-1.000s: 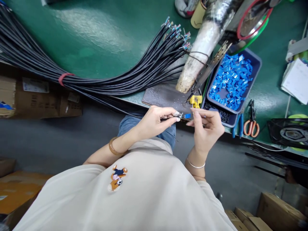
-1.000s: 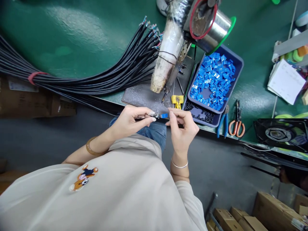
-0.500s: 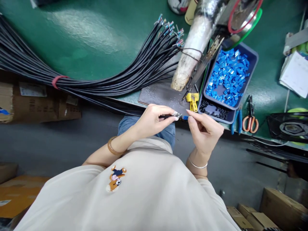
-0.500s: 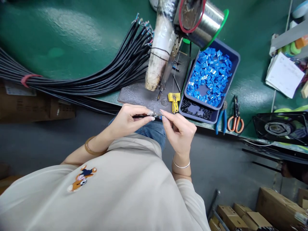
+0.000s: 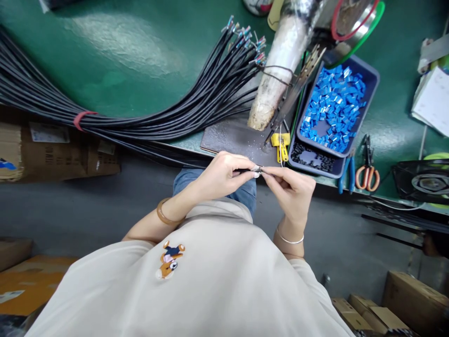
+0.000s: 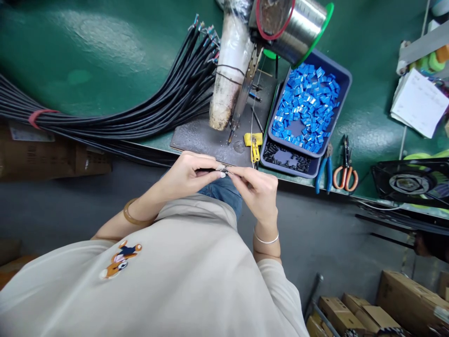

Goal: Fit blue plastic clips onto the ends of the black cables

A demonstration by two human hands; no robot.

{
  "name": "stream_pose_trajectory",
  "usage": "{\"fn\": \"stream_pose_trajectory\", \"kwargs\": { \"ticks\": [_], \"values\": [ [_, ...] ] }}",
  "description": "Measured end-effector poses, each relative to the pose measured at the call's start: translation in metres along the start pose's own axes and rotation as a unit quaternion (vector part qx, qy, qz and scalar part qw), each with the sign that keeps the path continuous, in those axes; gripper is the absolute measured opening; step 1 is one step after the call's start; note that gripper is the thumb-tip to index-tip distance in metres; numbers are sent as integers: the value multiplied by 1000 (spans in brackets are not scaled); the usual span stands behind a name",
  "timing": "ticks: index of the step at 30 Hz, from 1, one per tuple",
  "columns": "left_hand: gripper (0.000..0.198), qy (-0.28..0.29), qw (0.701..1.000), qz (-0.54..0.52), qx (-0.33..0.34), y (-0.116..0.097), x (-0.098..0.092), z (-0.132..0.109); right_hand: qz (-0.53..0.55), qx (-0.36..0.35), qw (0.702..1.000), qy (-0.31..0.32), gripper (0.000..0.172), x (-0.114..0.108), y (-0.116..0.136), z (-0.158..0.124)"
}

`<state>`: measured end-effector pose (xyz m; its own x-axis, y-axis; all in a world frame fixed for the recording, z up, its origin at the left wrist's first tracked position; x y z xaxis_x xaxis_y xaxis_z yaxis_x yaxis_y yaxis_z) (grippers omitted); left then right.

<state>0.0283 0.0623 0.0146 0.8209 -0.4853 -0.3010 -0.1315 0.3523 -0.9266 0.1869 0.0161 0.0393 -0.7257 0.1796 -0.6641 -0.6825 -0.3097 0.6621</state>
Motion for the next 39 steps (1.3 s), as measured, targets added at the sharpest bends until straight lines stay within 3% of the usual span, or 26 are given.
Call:
{"fn": "stream_pose_trajectory", "kwargs": {
  "ticks": [5,9,11,14,17,19,22,25,28,32,35,39],
  "values": [
    [15,-33,999,38,-10,0,2,0,-146,-83,986,-20,3,8,7,-3],
    [11,-125,990,64,-12,-3,4,-2,-204,-113,970,-73,4,18,14,-1],
    [9,-159,985,65,-14,-2,5,-4,-170,-78,978,-92,3,21,13,0],
    [12,-152,987,-24,-36,3,8,-7,5,59,997,-56,10,27,-3,1],
    [17,-125,978,-149,-68,10,10,-7,157,158,975,-8,21,32,-14,-2],
    [19,-130,968,-197,-88,14,7,-6,171,153,972,-49,20,24,-14,-4],
    [20,-152,957,-224,-106,19,3,-2,176,89,962,-188,9,2,-7,-6],
    [18,-157,953,-236,-112,22,1,2,158,63,950,-262,16,-12,-2,-9],
    [16,-142,954,-238,-113,24,1,5,73,48,969,-232,13,-11,1,-7],
    [15,-120,956,-241,-113,23,4,11,-22,-58,989,-134,11,5,6,0],
    [15,-133,959,-224,-108,22,4,15,-13,-78,991,-108,10,14,3,5],
    [15,-139,963,-205,-106,23,3,20,38,-48,992,-109,11,16,-3,8]
  ]
}}
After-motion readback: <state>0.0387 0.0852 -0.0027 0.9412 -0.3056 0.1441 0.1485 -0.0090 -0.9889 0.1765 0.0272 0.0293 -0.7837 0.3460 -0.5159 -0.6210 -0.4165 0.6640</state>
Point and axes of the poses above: each hand's wrist, its own z-axis towards the middle knuckle, its own x-axis out of the palm, y = z × x, the point moved 5 cm from there along z, towards the middle knuckle
